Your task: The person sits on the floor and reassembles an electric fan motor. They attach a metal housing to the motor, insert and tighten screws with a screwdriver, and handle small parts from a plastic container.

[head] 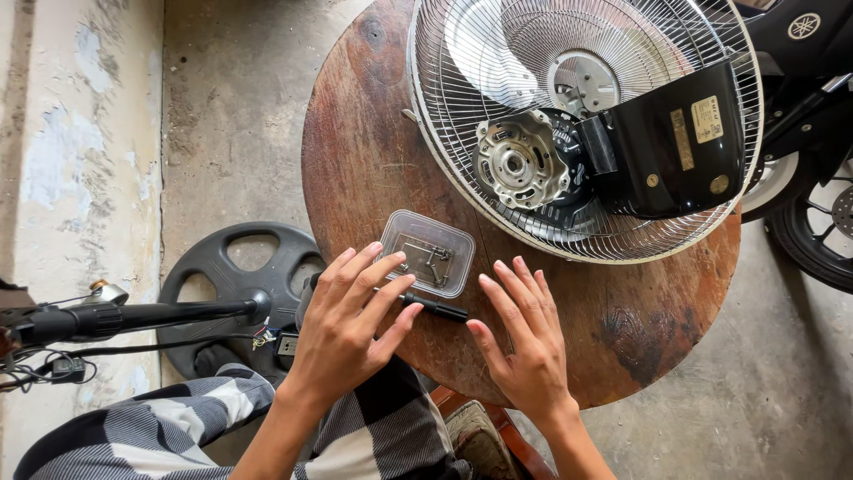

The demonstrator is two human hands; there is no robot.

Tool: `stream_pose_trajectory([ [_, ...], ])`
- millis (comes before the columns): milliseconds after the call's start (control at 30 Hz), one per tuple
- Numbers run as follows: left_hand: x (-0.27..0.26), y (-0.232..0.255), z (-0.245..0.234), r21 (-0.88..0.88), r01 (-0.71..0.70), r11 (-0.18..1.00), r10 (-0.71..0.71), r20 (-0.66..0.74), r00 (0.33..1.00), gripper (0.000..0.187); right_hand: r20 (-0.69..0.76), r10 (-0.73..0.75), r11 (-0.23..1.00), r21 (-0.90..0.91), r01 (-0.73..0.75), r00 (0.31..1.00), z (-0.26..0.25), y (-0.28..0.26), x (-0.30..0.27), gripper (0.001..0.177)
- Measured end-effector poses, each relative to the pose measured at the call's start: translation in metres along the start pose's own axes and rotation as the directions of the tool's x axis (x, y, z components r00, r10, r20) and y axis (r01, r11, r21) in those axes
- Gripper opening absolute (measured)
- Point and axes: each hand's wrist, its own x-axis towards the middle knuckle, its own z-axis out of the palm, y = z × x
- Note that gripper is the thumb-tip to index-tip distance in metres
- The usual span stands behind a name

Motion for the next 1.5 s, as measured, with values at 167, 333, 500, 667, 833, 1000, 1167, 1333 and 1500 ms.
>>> stream_pose_trajectory([
  [167,0.003,-0.003,0.001,0.005,0.089,0.996,-0.089,-0.028,0.996,0.033,-0.024,0.047,0.998,0.03,-0.046,0.999,0.011,0.0,0.002,0.042],
  [333,0.014,-0.006,0.004,-0.084,0.329,0.941,-0.334,-0.057,0.941,0.04,0.043,0.324,0.915,0.24,-0.325,0.945,0.021,0.0,0.01,0.046],
  [500,0.021,-0.009,0.008,-0.172,0.439,0.882,-0.438,0.043,0.898,0.046,0.275,0.577,0.681,0.358,-0.639,0.769,0.031,-0.001,0.02,0.053],
  [667,0.02,-0.009,0.012,-0.314,0.498,0.808,-0.491,0.106,0.864,0.046,0.239,0.495,0.711,0.441,-0.548,0.835,0.035,0.0,0.024,0.047],
  [833,0.015,-0.008,0.013,-0.431,0.531,0.729,-0.564,0.061,0.824,0.044,0.146,0.41,0.749,0.51,-0.423,0.9,0.04,-0.007,0.03,0.046],
  [1000,0.009,-0.008,0.007,-0.536,0.481,0.694,-0.581,-0.024,0.813,0.042,0.133,0.425,0.739,0.521,-0.428,0.896,0.043,-0.018,0.036,0.045],
  [1167,0.0,-0.01,-0.001,-0.543,0.445,0.712,-0.574,-0.084,0.815,0.039,0.12,0.375,0.739,0.559,-0.375,0.919,0.045,-0.029,0.038,0.045],
  [1333,-0.011,-0.011,-0.008,-0.687,0.435,0.583,-0.622,-0.033,0.782,0.039,0.14,0.37,0.747,0.543,-0.384,0.918,0.05,-0.038,0.036,0.044],
  [1500,-0.021,-0.012,-0.014,-0.716,0.435,0.546,-0.647,-0.031,0.762,0.038,0.133,0.334,0.75,0.562,-0.348,0.933,0.053,-0.047,0.034,0.044],
])
